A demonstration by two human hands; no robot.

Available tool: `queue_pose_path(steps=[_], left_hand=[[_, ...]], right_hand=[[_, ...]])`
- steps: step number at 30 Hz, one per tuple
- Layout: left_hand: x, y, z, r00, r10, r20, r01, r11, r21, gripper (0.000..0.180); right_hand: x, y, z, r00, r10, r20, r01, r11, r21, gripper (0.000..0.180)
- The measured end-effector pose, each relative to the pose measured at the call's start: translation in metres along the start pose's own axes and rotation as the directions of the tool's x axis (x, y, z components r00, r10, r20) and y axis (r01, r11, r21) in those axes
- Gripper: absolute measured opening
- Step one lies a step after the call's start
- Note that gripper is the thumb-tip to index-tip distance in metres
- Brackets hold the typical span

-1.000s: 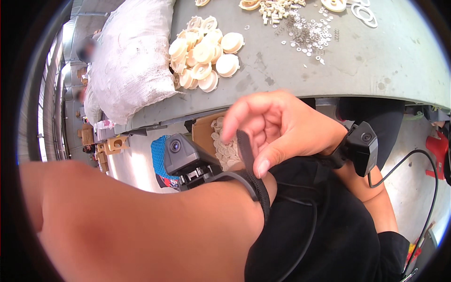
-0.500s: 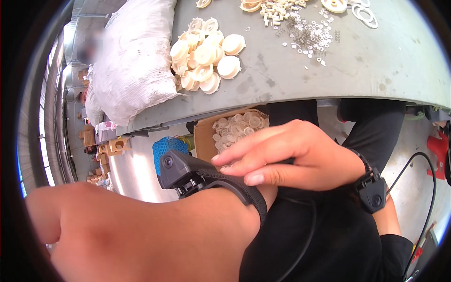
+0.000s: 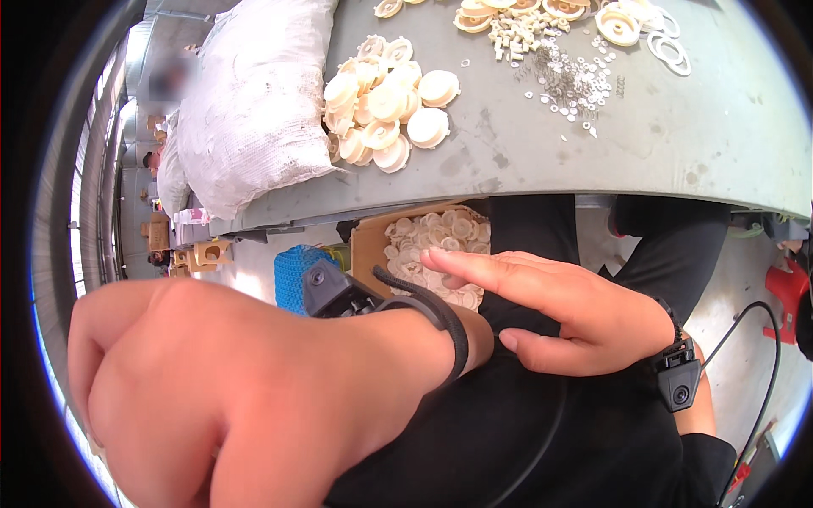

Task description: Pressing small metal rings into white plastic caps at a production table.

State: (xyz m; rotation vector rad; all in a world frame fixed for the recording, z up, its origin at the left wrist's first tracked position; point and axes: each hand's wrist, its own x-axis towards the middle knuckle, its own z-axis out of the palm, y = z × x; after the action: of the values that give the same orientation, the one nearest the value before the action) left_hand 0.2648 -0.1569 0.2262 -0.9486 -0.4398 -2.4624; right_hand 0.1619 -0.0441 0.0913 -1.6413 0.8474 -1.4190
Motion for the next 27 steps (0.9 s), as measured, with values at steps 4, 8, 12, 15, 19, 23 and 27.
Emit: queue_pose_path(steps=[4, 8, 12, 15, 19, 23, 27], left_hand=[[0.0, 0.002, -0.027, 0.998, 0.052, 0.021, -0.052, 0.998, -0.022, 0.007], [0.005, -0.002, -0.058, 1.0, -0.021, -0.019, 0.025, 0.975, 0.221, 0.006], [0.004, -0.02, -0.112, 0.987, 0.112, -0.112, -0.046, 0.878, 0.476, 0.021], [0.001, -0.034, -0.136, 0.886, 0.303, -0.351, -0.044, 0.809, 0.586, 0.029], [-0.009, -0.048, -0.173, 0.823, 0.275, -0.497, 0.292, 0.545, 0.786, 0.03], [-0.025, -0.051, -0.195, 0.788, 0.154, -0.596, 0.532, 0.317, 0.785, 0.027], [-0.042, -0.057, -0.218, 0.801, 0.135, -0.583, 0.552, 0.213, 0.806, 0.024]], right_hand=[[-0.006, 0.006, 0.0, 1.0, -0.03, -0.007, 0.03, 0.998, 0.056, 0.072], [0.0, 0.004, -0.002, 0.974, 0.214, 0.081, -0.227, 0.946, 0.23, 0.076], [-0.004, 0.028, -0.003, 0.953, 0.296, -0.07, -0.178, 0.73, 0.66, 0.08], [-0.01, 0.036, -0.013, 0.88, 0.414, -0.232, -0.144, 0.698, 0.702, 0.074], [-0.028, 0.052, -0.04, 0.668, 0.548, -0.504, 0.061, 0.635, 0.77, 0.05], [-0.036, 0.062, -0.073, 0.551, 0.593, -0.587, 0.326, 0.495, 0.805, 0.036], [-0.04, 0.056, -0.107, 0.491, 0.553, -0.673, 0.474, 0.479, 0.739, 0.015]])
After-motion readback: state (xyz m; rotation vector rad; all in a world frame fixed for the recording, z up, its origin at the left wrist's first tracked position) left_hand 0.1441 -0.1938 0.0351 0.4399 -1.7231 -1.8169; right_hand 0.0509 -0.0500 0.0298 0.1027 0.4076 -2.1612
